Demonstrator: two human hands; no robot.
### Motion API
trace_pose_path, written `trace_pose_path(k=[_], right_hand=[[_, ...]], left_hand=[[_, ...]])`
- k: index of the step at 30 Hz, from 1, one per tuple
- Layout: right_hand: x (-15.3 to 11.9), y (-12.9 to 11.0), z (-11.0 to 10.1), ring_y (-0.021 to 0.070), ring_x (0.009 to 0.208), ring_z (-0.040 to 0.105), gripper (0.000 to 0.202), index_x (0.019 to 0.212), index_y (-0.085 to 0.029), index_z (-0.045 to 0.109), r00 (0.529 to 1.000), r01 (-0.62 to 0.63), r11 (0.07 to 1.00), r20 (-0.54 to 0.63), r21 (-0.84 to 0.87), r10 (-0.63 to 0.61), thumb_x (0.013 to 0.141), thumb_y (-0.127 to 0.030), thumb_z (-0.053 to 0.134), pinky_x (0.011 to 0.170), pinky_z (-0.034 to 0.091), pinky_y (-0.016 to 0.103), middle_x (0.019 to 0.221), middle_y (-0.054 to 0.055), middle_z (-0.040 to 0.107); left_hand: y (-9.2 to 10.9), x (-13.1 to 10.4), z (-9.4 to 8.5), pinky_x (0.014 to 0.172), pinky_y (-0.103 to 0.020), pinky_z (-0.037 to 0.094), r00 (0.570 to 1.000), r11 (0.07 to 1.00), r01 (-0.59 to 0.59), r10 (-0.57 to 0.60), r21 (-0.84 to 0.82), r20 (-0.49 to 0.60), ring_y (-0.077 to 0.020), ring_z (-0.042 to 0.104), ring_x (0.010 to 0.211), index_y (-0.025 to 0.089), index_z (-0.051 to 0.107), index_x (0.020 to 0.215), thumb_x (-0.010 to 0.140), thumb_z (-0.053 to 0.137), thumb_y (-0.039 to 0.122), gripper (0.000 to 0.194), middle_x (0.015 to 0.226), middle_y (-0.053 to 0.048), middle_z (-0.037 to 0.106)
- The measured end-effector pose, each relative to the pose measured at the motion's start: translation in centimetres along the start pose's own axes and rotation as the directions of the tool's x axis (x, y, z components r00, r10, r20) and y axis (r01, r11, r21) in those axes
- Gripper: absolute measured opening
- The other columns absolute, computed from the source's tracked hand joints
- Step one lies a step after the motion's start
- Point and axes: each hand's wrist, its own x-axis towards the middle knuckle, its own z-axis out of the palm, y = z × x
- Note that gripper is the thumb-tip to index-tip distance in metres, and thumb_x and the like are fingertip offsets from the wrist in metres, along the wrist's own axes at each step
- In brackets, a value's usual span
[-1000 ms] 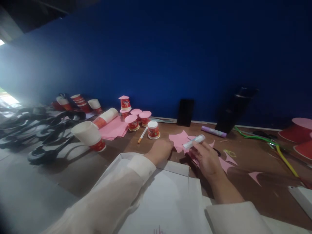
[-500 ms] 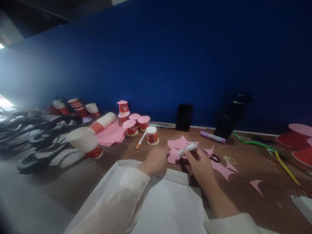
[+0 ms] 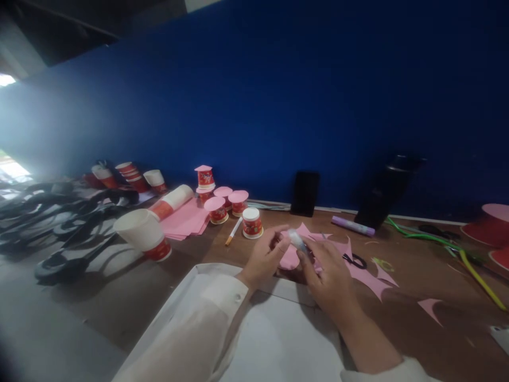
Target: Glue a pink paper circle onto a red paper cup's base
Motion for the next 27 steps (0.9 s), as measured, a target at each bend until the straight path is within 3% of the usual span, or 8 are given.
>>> trace_pose_path(k=[6,9,11,14,16,18,24,27], right_hand=[[0.2,0.7,-0.7,0.0307,0.102,0.063,0.04,0.125,-0.027,0.072,0.995,0.045,0.997,0.093,-0.057,-0.04,0.097,-0.046,0.052,0.092,0.049,0.048,0.105,0.011,0.072],[0.2,0.0,-0.7,0.0293,0.102,0.065,0.039,0.117,-0.029,0.076,0.989,-0.141,0.986,0.066,0.094,0.135,0.09,-0.053,0.06,0.09,0.052,0.045,0.108,0.009,0.074],[0.3,-0.7,-0.5,0.0253,0.087,0.068,0.044,0.115,-0.028,0.075,0.915,-0.402,0.882,0.071,0.246,0.397,0.083,-0.057,0.068,0.077,0.057,0.04,0.101,0.007,0.074],[0.5,-1.5,-0.1,0.0175,0.065,0.064,0.05,0.112,-0.027,0.074,0.727,-0.63,0.54,0.179,0.559,0.663,0.072,-0.056,0.08,0.059,0.057,0.031,0.086,0.001,0.072],[0.7,-1.6,0.2,0.0169,0.067,0.066,0.042,0.101,-0.028,0.075,0.686,-0.609,0.362,0.241,0.705,0.686,0.067,-0.052,0.085,0.059,0.059,0.029,0.084,0.0,0.073],[0.8,-1.6,0.5,0.0185,0.07,0.069,0.033,0.089,-0.028,0.074,0.678,-0.592,0.297,0.263,0.749,0.687,0.066,-0.048,0.086,0.061,0.062,0.029,0.081,0.001,0.073],[0.5,-1.4,1.7,0.0204,0.065,0.071,0.031,0.084,-0.027,0.072,0.613,-0.593,0.23,0.248,0.772,0.75,0.067,-0.048,0.086,0.059,0.065,0.032,0.074,0.001,0.073],[0.2,0.6,1.3,0.0191,0.069,0.072,0.032,0.084,-0.025,0.069,0.641,-0.566,0.302,0.179,0.767,0.746,0.071,-0.051,0.084,0.063,0.065,0.03,0.074,0.001,0.072]], left_hand=[[-0.1,0.4,-0.6,0.078,-0.027,0.052,0.993,0.978,0.115,-0.107,-0.174,0.058,-0.0144,0.058,0.089,0.016,0.07,0.115,0.089,0.068,0.04,0.035,0.103,-0.007,0.065],[0.0,0.6,-0.7,0.065,-0.023,0.05,0.969,0.934,0.244,-0.223,-0.26,0.109,-0.0122,0.057,0.078,0.015,0.069,0.103,0.084,0.072,0.046,0.037,0.089,-0.004,0.065],[0.0,0.7,-0.7,0.059,-0.02,0.046,0.95,0.9,0.309,-0.281,-0.308,0.135,-0.0091,0.053,0.067,0.014,0.067,0.1,0.08,0.074,0.051,0.043,0.079,-0.001,0.062],[0.0,0.7,-0.4,0.057,-0.02,0.046,0.938,0.865,0.345,-0.304,-0.364,0.165,-0.0086,0.054,0.063,0.014,0.064,0.097,0.074,0.078,0.055,0.049,0.076,0.0,0.062],[0.1,0.6,-0.2,0.057,-0.022,0.048,0.931,0.855,0.359,-0.298,-0.374,0.212,-0.0101,0.057,0.063,0.014,0.062,0.095,0.072,0.079,0.055,0.05,0.075,0.0,0.063],[0.1,0.4,0.1,0.058,-0.023,0.049,0.925,0.862,0.367,-0.296,-0.35,0.239,-0.0105,0.058,0.062,0.015,0.06,0.092,0.072,0.08,0.055,0.049,0.075,0.0,0.063],[0.3,0.0,0.4,0.064,-0.025,0.051,0.939,0.934,0.324,-0.298,-0.147,0.173,-0.0121,0.061,0.069,0.016,0.06,0.09,0.083,0.073,0.042,0.03,0.081,-0.002,0.066],[0.4,0.4,-0.3,0.067,-0.026,0.052,0.95,0.951,0.302,-0.294,-0.069,0.101,-0.0127,0.062,0.07,0.017,0.062,0.088,0.085,0.071,0.035,0.021,0.08,-0.001,0.066]])
